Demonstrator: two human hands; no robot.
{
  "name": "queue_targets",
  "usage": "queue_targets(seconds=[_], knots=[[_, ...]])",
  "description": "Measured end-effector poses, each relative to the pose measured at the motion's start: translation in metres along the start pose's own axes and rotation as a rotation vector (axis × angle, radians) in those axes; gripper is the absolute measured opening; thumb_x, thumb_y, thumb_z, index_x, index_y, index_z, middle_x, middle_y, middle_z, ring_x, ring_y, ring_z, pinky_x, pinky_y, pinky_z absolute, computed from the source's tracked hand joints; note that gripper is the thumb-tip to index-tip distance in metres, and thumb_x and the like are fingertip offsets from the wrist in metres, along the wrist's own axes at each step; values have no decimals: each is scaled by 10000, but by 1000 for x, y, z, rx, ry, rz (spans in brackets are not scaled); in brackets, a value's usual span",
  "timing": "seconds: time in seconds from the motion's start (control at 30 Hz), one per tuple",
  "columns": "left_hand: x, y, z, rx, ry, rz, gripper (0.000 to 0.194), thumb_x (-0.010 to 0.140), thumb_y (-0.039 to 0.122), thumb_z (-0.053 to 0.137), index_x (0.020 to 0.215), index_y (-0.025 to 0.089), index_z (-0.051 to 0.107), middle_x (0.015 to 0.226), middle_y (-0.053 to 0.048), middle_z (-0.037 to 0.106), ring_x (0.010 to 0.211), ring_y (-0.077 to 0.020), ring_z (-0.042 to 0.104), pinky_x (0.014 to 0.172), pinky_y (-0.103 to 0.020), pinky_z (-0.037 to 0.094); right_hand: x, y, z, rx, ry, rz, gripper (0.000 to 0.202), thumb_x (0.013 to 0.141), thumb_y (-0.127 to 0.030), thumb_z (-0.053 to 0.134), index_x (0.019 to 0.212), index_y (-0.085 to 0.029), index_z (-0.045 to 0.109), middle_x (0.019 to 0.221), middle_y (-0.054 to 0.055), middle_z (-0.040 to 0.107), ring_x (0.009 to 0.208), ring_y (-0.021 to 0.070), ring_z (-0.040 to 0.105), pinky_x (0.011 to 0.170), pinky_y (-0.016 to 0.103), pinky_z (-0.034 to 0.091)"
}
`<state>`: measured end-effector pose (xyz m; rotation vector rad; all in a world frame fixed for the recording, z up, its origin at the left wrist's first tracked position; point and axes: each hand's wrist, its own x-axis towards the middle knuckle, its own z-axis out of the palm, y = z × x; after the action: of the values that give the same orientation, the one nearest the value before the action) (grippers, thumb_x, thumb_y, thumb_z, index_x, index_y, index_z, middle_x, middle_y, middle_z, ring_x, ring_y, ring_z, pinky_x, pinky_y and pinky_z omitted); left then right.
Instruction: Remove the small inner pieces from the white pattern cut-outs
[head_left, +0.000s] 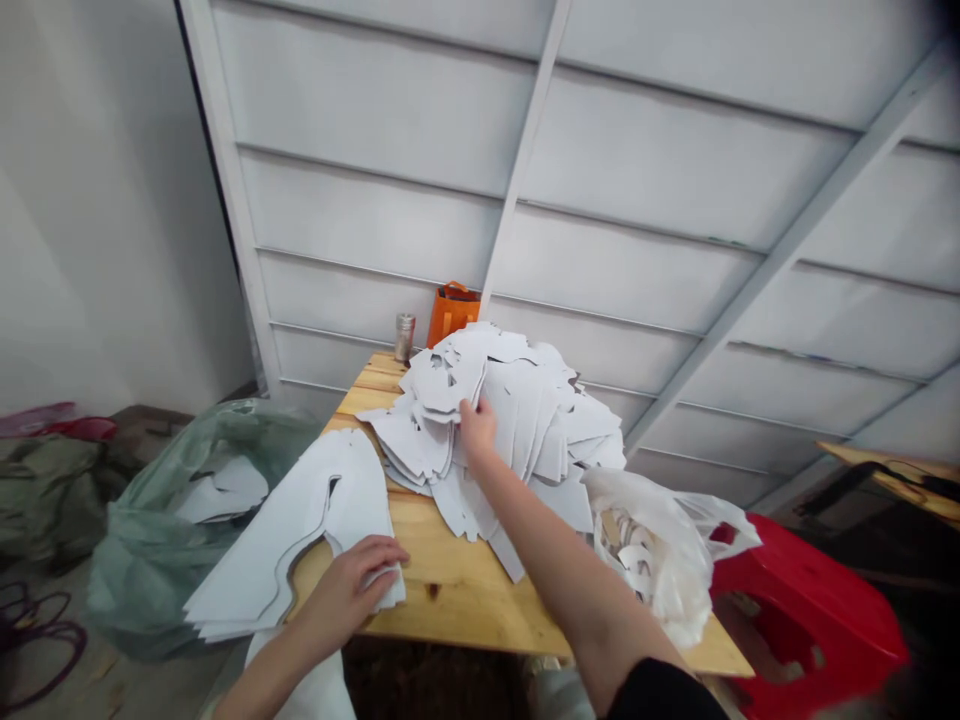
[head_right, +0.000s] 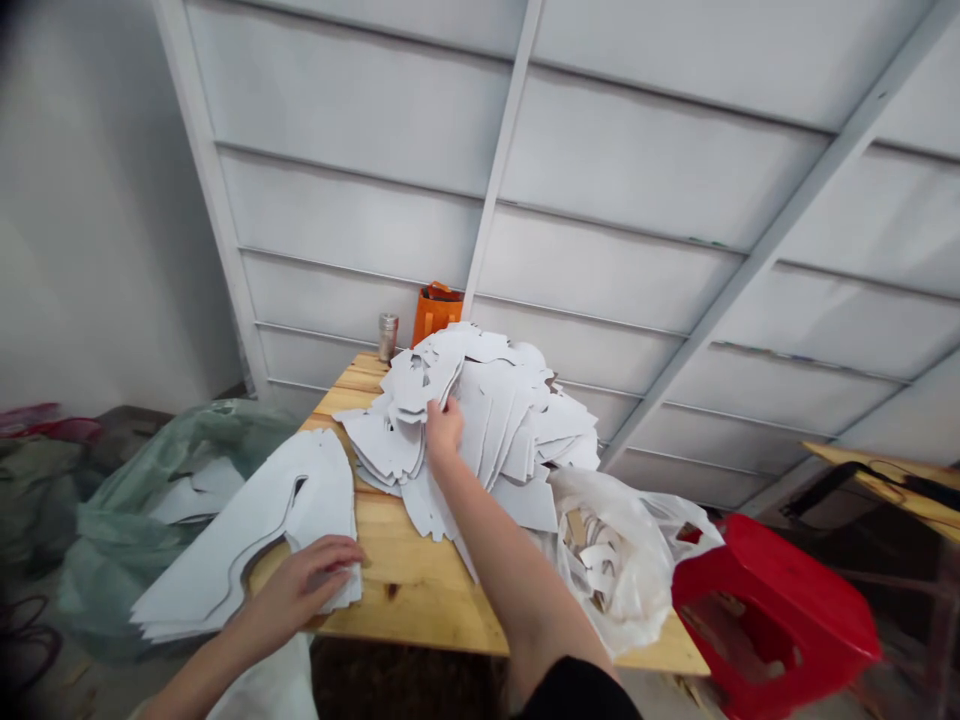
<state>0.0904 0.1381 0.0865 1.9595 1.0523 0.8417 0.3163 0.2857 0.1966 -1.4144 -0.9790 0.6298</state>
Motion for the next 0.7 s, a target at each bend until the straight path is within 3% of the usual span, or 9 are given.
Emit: queue_targets(seconds=[0.13,0.27,0.37,0.43,0.5,0.57,0.63,0.7], knots=[[-1,0,-3,-74,17,-5,298,954,358,545,1095,232,775,1165,-102,735,975,-219,714,905,-330,581,14,-50,-54,-44,42,-196,71,832,-258,639,868,-198,648,667,-73,560,667,129,505,600,223,395],[6,-1,-10,-124,209,-24,359,924,413,573,1191,236,737,1171,-93,733,930,-206,715,866,-327,600,4,-100,-136,-66,-199,-423,254,756,-379,768,923,-201,697,677,-55,621,592,125,545,545,224,408],[17,-4,-21,-99,341,-66,390,896,467,606,1178,232,739,1207,-93,733,965,-224,719,902,-357,597,-14,-131,-194,-86,-281,-372,334,707,-406,860,941,-202,735,725,4,698,575,152,599,519,251,467],[24,-2,-26,-103,367,-72,414,876,497,630,1159,216,744,1217,-103,734,988,-247,724,918,-380,593,-21,-141,-218,-153,-401,-282,348,689,-414,888,929,-198,756,725,28,716,566,168,619,507,264,486],[30,3,-28,-167,365,-78,465,875,530,634,1184,195,728,1225,-117,729,995,-262,730,927,-397,593,-22,-137,-225,-260,-612,-196,337,707,-428,876,915,-184,773,733,36,727,598,186,650,534,274,510],[33,11,-22,-271,346,-102,524,914,560,593,1257,175,683,1229,-127,720,993,-256,735,936,-405,597,-17,-117,-212,-394,-883,-161,305,736,-427,845,882,-166,787,764,35,740,683,203,683,610,279,534],[33,18,-8,-345,316,-133,561,968,578,513,1322,160,632,1191,-131,720,964,-243,742,915,-410,614,-11,-83,-185,-475,-1052,-221,259,757,-404,807,879,-176,798,818,17,755,753,197,690,678,266,536],[28,20,13,-299,278,-118,545,999,555,470,1355,163,601,1187,-135,713,978,-245,741,894,-415,628,-9,-40,-150,-570,-1078,-309,193,751,-336,792,875,-188,800,815,-9,748,758,181,684,684,246,527]])
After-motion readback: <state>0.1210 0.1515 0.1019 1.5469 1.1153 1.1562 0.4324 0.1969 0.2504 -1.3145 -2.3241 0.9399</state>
